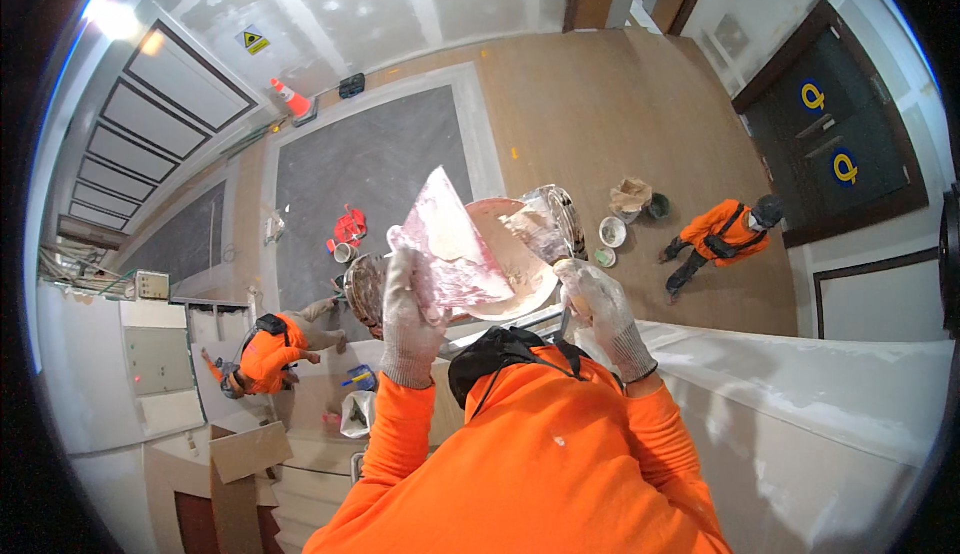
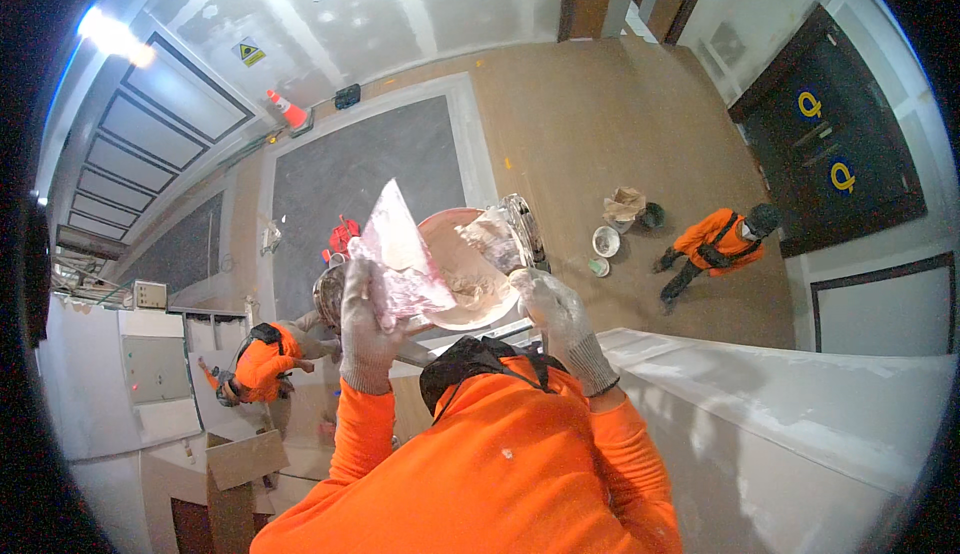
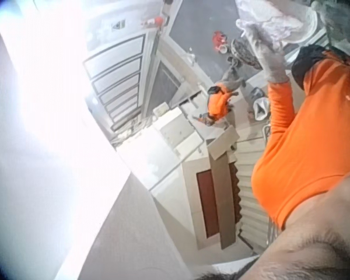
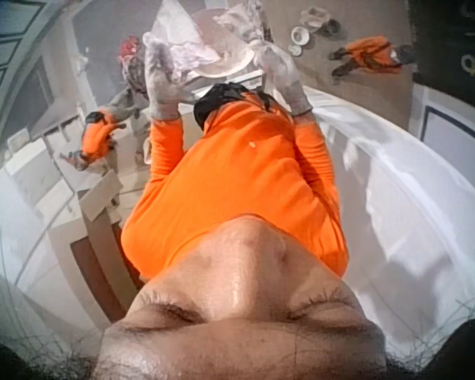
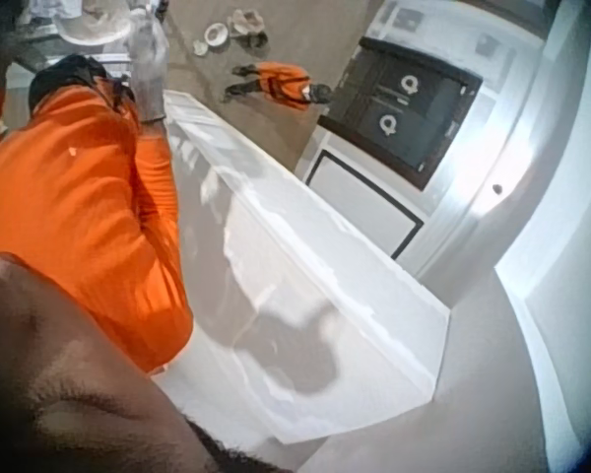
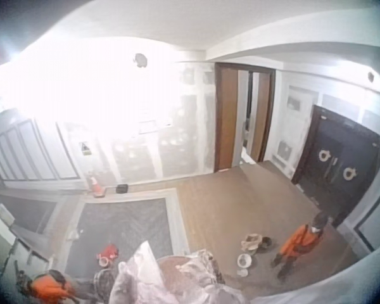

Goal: The person applies plaster to a wall using a trowel and a hawk. They repeatedly scoop plaster from the hawk and smooth it onto the wall surface, working on a section near a staircase.

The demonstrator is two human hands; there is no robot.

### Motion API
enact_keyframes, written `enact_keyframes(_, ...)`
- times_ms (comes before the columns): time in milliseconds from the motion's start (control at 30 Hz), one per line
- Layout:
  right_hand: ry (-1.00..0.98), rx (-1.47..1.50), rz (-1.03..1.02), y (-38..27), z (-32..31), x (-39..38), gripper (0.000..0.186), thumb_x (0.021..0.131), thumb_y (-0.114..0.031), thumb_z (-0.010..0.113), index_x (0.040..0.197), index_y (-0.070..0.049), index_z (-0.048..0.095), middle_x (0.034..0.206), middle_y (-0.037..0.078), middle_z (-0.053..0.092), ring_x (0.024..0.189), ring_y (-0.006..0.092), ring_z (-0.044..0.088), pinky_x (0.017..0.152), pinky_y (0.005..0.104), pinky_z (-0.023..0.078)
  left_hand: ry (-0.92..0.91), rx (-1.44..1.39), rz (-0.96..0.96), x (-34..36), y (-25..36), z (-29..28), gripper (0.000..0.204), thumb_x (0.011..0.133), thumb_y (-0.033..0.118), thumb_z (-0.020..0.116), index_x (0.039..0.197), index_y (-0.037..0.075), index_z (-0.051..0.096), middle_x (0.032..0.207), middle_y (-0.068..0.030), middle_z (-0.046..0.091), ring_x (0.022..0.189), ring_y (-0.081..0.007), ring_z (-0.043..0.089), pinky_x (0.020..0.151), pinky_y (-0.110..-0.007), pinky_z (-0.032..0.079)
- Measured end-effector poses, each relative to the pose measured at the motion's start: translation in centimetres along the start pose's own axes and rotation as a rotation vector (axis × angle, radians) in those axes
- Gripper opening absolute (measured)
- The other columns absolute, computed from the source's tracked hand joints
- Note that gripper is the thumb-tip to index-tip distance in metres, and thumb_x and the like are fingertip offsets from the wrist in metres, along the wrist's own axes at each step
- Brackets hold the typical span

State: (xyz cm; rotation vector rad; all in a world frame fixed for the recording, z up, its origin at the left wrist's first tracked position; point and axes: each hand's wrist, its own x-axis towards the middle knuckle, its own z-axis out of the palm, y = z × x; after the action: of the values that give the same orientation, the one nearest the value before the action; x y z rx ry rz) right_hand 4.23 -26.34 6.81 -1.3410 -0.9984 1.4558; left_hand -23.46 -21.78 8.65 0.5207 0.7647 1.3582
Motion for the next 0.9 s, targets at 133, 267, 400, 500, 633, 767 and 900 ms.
enact_keyframes(133, 0.037, 0.015, -0.094, 0.1, 0.5, -0.8, 0.058, 0.109, -0.048, 0.05, 0.139, 0.001, 0.059, 0.086, -0.001, 0.06, 0.072, 0.0055, 0.048, 0.062, 0.0222, 0.038, -0.053, 0.165, -0.045, -1.1, -3.0, -0.3, 0.028, 0.107, 0.017, 0.06, 0.13, 0.003, 0.063, 0.128, -0.006, 0.067, 0.12, -0.0146, 0.065, 0.102, -0.031, 0.056)
enact_keyframes(267, 0.08, 0.098, -0.104, -0.5, 1.8, -1.2, 0.06, 0.109, -0.048, 0.053, 0.143, 0.002, 0.057, 0.094, 0.0, 0.06, 0.082, 0.009, 0.054, 0.073, 0.0248, 0.046, 0.022, -0.375, -0.466, -1.0, -4.0, 0.0, 0.036, 0.104, 0.022, 0.063, 0.137, 0.006, 0.058, 0.122, -0.0063, 0.072, 0.116, -0.0171, 0.07, 0.096, -0.036, 0.06)
enact_keyframes(400, 0.123, -0.049, -0.258, -1.1, 2.2, -0.9, 0.058, 0.11, -0.043, 0.052, 0.147, 0.002, 0.053, 0.105, 0.005, 0.062, 0.094, 0.0136, 0.058, 0.085, 0.031, 0.05, 0.023, -0.375, -0.532, -1.0, -3.6, 1.4, 0.032, 0.108, 0.025, 0.056, 0.134, 0.007, 0.059, 0.118, -0.0045, 0.074, 0.108, -0.0165, 0.073, 0.087, -0.036, 0.064)
enact_keyframes(500, 0.122, -0.277, -0.318, -0.9, 1.7, -0.5, 0.049, 0.11, -0.034, 0.054, 0.144, 0.001, 0.056, 0.113, 0.012, 0.064, 0.102, 0.0215, 0.062, 0.091, 0.035, 0.051, -0.045, -0.4, -0.55, -0.8, -3.2, 2.4, 0.033, 0.109, 0.024, 0.055, 0.137, 0.007, 0.057, 0.123, -0.0057, 0.072, 0.109, -0.0174, 0.073, 0.086, -0.036, 0.064)
enact_keyframes(633, 0.084, -0.493, -0.601, 0.0, 0.9, -0.2, 0.038, 0.107, -0.02, 0.056, 0.139, 0.001, 0.06, 0.113, 0.018, 0.065, 0.104, 0.0334, 0.064, 0.091, 0.0393, 0.051, 0.017, -0.369, -0.583, -0.4, -2.8, 2.6, 0.037, 0.11, 0.024, 0.053, 0.142, 0.006, 0.054, 0.129, -0.007, 0.07, 0.111, -0.0188, 0.073, 0.089, -0.035, 0.064)
enact_keyframes(767, 0.098, -0.603, -0.67, 0.4, 0.7, -0.4, 0.037, 0.1, -0.008, 0.062, 0.137, -0.003, 0.063, 0.109, 0.016, 0.065, 0.101, 0.0342, 0.063, 0.087, 0.0412, 0.051, -0.011, -0.353, -0.604, -0.3, -2.3, 1.8, 0.026, 0.107, 0.02, 0.06, 0.126, 0.003, 0.064, 0.116, -0.0061, 0.074, 0.107, -0.0192, 0.072, 0.094, -0.036, 0.06)
enact_keyframes(900, 0.145, -0.761, -0.806, -0.1, -0.3, -1.1, 0.046, 0.093, 0.0, 0.067, 0.138, -0.01, 0.065, 0.105, 0.012, 0.064, 0.095, 0.0319, 0.061, 0.083, 0.0409, 0.05, -0.045, -0.299, -0.566, 0.0, -2.2, 1.6, 0.025, 0.105, 0.018, 0.062, 0.125, 0.003, 0.065, 0.115, -0.0071, 0.074, 0.108, -0.0196, 0.072, 0.098, -0.036, 0.058)
